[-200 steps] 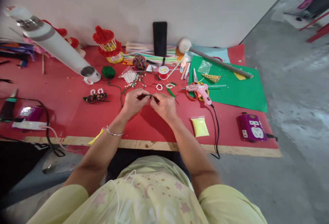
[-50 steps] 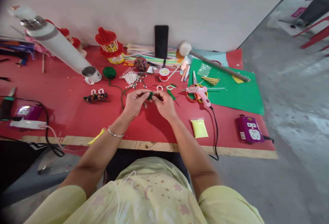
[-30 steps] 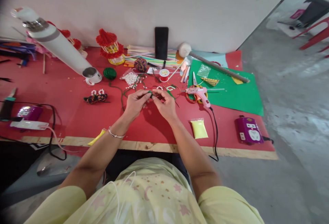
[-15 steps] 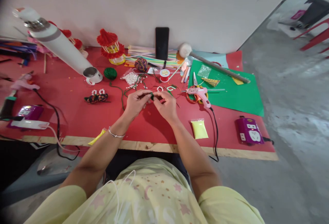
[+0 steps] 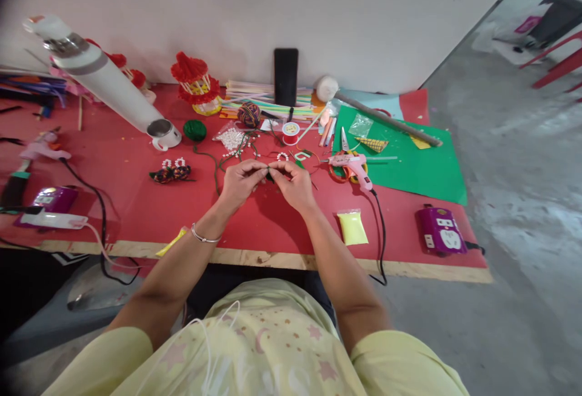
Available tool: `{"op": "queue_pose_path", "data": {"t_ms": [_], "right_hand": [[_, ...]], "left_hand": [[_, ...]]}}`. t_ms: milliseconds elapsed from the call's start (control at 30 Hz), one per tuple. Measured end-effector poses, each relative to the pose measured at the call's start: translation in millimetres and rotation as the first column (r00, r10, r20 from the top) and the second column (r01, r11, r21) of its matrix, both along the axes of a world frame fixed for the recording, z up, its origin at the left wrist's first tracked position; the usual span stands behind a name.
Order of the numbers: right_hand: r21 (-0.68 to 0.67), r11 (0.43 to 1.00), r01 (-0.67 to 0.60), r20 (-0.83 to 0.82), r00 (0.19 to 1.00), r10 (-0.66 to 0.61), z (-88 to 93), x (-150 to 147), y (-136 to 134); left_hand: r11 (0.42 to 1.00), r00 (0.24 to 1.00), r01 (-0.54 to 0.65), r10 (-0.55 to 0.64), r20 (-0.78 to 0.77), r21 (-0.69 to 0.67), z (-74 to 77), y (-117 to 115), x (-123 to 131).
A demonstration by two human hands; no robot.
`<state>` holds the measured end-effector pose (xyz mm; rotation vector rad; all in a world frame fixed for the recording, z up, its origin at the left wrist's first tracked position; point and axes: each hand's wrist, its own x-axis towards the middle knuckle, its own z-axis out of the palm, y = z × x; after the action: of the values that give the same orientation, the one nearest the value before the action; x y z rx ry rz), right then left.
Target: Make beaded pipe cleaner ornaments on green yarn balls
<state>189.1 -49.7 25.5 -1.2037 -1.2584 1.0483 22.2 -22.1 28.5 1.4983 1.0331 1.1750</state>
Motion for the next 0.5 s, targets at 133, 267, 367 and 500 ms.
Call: {"op": "queue_pose_path", "data": {"t_ms": [133,267,367,500], "right_hand": [[0.034,0.999,-0.027,-0.007,1.0,0.027,-4.1,-0.1,0.3],[0.049,0.999,-0.011,-0.049,0.999,0.013,-4.9,-1.4,1.7],[0.048,0.998,0.045,-0.032,0.999,-0.044,-3.7,-1.7,2.4],[0.092,0.991,0.093,-0.001,0.996,-0.093,-2.3,-2.0,0.7]], "left_hand": [[0.998,1.0,-0.02,0.021,0.02,-0.058,-3.1,1.6,-0.1],[0.995,0.998,0.016,-0.01,0.057,-0.1,-4.7,2.9,-0.1],[0.988,0.995,0.059,-0.046,0.09,-0.144,-3.8,2.1,0.3],[0.98,0.988,0.085,-0.059,0.143,-0.18,-2.3,0.4,0.9]]}}
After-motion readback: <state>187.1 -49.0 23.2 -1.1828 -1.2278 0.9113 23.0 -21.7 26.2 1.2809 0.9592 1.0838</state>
